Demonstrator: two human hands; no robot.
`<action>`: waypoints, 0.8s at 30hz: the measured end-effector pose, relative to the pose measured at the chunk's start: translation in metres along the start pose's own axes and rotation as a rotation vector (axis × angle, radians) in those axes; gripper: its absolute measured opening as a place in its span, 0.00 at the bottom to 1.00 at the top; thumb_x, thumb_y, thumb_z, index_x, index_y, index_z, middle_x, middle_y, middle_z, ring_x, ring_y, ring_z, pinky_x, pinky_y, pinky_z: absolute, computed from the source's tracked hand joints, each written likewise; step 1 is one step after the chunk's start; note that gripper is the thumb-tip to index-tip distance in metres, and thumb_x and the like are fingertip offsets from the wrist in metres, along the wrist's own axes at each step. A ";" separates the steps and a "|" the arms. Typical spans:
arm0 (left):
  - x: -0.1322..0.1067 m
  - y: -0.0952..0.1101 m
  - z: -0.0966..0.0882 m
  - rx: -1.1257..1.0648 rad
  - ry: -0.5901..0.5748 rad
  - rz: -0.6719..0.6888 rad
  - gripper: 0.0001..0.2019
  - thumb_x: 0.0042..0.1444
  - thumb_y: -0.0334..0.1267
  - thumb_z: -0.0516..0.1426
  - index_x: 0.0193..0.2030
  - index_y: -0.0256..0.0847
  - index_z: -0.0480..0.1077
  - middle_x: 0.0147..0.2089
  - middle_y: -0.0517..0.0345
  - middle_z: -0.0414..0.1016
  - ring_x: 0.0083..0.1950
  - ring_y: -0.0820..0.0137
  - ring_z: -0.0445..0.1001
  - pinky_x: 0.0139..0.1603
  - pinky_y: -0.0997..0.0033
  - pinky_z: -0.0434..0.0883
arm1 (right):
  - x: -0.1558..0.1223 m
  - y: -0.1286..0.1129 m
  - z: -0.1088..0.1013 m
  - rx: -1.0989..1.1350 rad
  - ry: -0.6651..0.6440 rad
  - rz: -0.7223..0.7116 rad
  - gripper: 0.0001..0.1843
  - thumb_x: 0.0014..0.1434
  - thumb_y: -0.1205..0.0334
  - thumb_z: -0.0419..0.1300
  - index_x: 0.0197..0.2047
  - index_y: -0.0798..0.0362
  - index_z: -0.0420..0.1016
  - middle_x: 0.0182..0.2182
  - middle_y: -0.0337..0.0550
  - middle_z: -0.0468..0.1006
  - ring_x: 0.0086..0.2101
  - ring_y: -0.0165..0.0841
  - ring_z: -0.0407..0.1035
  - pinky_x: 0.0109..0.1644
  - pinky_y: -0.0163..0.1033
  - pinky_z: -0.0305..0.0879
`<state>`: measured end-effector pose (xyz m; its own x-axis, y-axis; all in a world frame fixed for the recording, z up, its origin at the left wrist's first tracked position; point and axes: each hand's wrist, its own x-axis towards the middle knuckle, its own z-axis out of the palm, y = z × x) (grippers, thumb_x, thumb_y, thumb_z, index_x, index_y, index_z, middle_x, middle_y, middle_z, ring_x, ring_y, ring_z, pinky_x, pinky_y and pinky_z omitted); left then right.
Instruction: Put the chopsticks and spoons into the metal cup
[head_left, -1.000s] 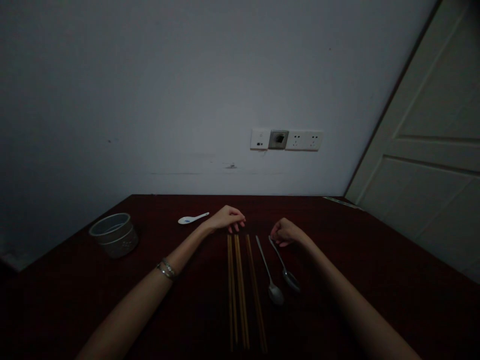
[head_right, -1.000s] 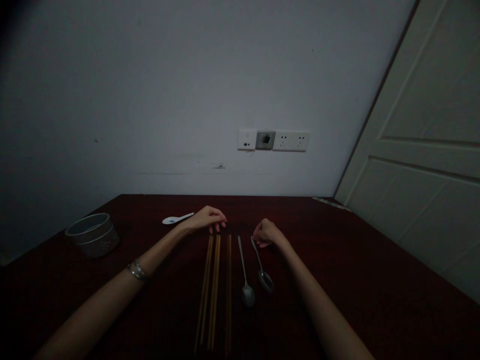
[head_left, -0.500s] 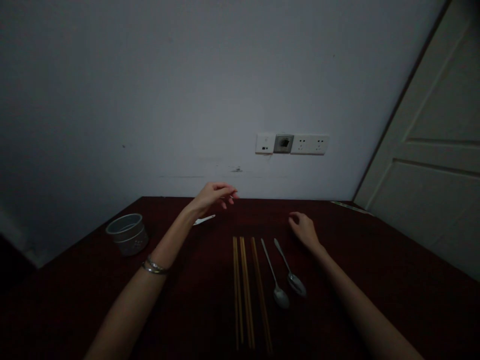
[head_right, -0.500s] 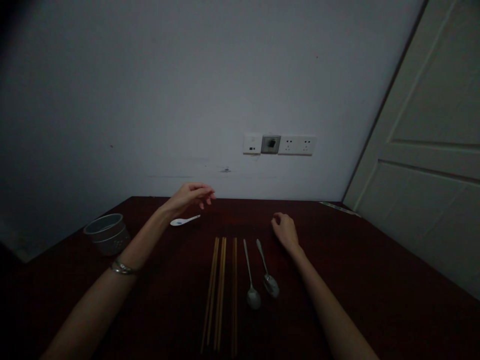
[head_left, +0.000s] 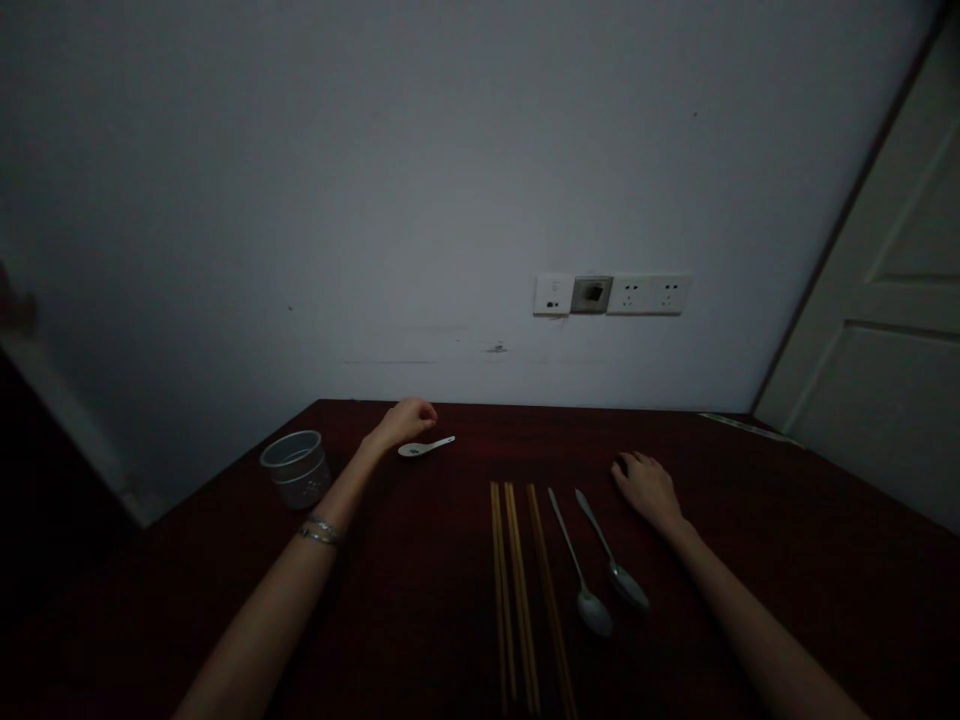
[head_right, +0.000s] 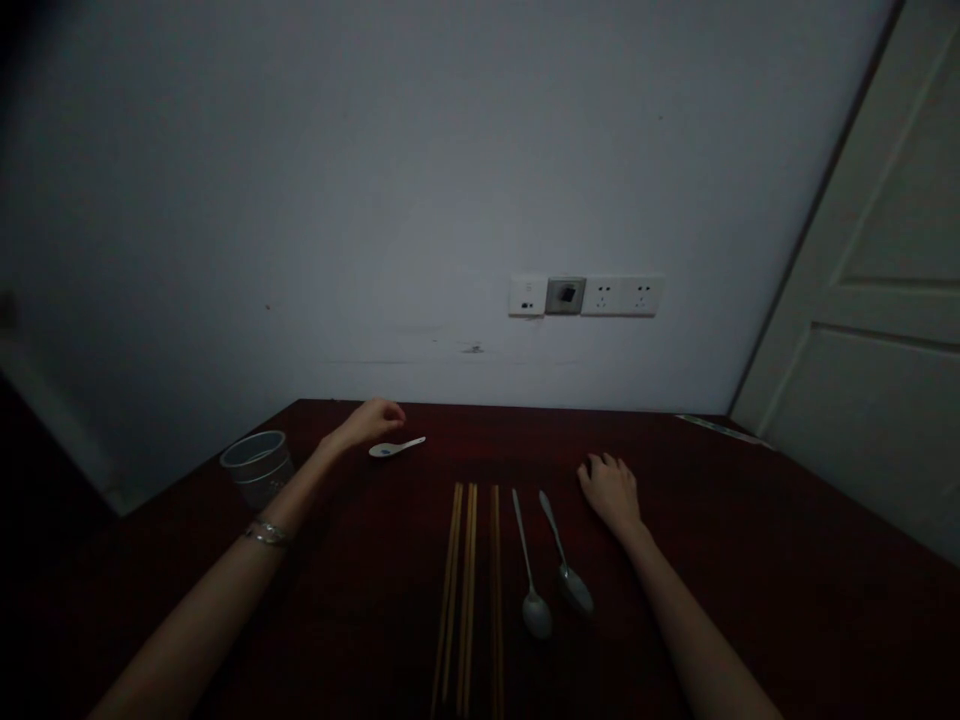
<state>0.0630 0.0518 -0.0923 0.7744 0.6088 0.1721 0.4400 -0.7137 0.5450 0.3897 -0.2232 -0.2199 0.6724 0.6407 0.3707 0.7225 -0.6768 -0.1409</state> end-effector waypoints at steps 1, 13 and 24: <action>0.002 -0.007 0.004 0.038 0.004 0.017 0.09 0.44 0.37 0.56 0.32 0.37 0.74 0.32 0.55 0.76 0.34 0.68 0.72 0.35 0.75 0.63 | 0.000 0.000 0.000 -0.009 -0.001 -0.009 0.22 0.58 0.56 0.44 0.49 0.58 0.70 0.49 0.57 0.69 0.51 0.44 0.60 0.53 0.46 0.54; 0.008 -0.036 0.046 0.122 -0.061 0.112 0.17 0.45 0.38 0.57 0.43 0.37 0.72 0.42 0.51 0.76 0.42 0.66 0.72 0.42 0.73 0.64 | 0.000 0.000 0.001 -0.064 -0.006 -0.018 0.24 0.58 0.56 0.43 0.51 0.59 0.68 0.50 0.58 0.68 0.53 0.44 0.59 0.54 0.46 0.53; 0.011 -0.043 0.054 0.152 -0.105 0.101 0.11 0.46 0.32 0.55 0.37 0.36 0.74 0.34 0.53 0.76 0.35 0.68 0.72 0.34 0.75 0.61 | 0.002 0.001 0.002 -0.030 -0.017 -0.009 0.22 0.58 0.56 0.45 0.50 0.57 0.69 0.51 0.57 0.68 0.52 0.43 0.59 0.54 0.46 0.53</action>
<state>0.0770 0.0704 -0.1579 0.8578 0.4975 0.1289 0.4148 -0.8183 0.3979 0.3923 -0.2219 -0.2209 0.6689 0.6526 0.3560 0.7235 -0.6814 -0.1103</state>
